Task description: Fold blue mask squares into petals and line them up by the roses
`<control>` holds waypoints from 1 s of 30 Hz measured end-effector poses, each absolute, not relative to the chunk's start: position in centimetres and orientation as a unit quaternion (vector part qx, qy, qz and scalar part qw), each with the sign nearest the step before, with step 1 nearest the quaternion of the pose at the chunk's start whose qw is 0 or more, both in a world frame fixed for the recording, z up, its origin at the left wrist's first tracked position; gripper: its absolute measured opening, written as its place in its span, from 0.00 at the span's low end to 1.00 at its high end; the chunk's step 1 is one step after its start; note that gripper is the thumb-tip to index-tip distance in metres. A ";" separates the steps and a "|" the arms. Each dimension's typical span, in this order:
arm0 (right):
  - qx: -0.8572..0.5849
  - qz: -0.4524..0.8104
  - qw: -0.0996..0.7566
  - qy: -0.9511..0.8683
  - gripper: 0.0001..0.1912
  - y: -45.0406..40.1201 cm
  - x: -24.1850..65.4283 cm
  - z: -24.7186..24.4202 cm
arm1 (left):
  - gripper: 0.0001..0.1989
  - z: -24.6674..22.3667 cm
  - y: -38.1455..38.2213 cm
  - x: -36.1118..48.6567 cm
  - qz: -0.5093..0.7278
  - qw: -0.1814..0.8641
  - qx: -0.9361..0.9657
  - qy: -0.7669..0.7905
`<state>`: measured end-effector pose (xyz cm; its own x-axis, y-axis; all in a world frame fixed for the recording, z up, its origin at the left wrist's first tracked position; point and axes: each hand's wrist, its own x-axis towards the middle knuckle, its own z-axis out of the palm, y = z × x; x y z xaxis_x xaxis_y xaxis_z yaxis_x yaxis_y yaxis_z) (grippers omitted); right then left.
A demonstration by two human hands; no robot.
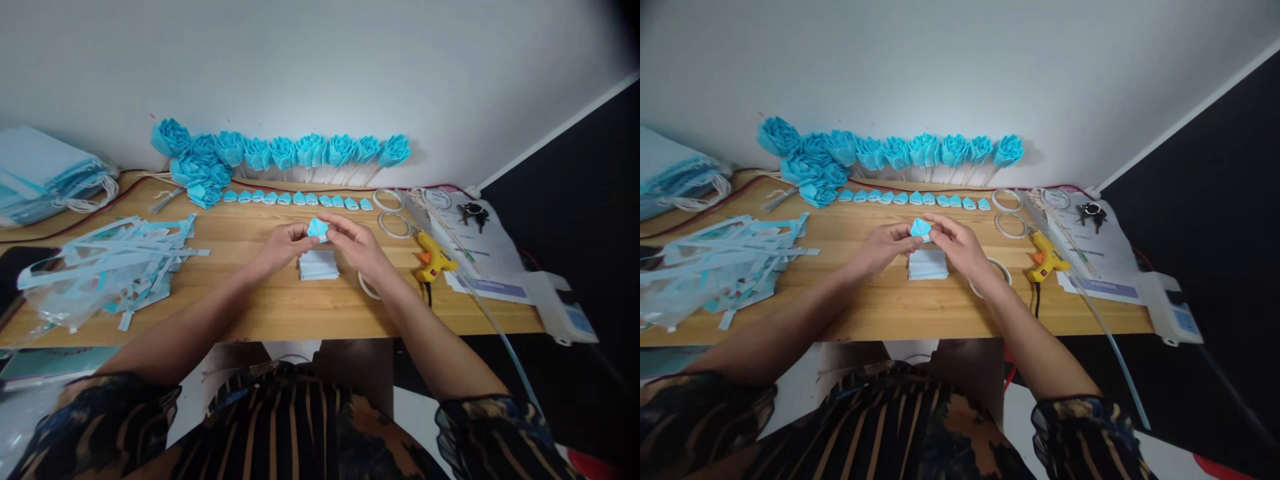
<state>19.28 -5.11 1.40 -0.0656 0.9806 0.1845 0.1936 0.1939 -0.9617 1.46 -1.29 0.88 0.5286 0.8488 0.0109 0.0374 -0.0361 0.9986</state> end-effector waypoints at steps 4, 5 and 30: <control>-0.488 0.400 0.443 -0.636 0.21 -5.1 20.0 1.8 | 0.12 0.9 -1.4 1.4 0.315 0.587 0.666 0.335; -0.492 0.391 0.441 -0.640 0.22 -5.1 20.1 1.8 | 0.12 0.9 -1.4 1.4 0.311 0.580 0.675 0.333; -0.664 0.100 0.333 -0.662 0.09 -6.6 26.5 0.1 | 0.13 0.0 -1.2 1.9 0.344 0.567 0.650 0.371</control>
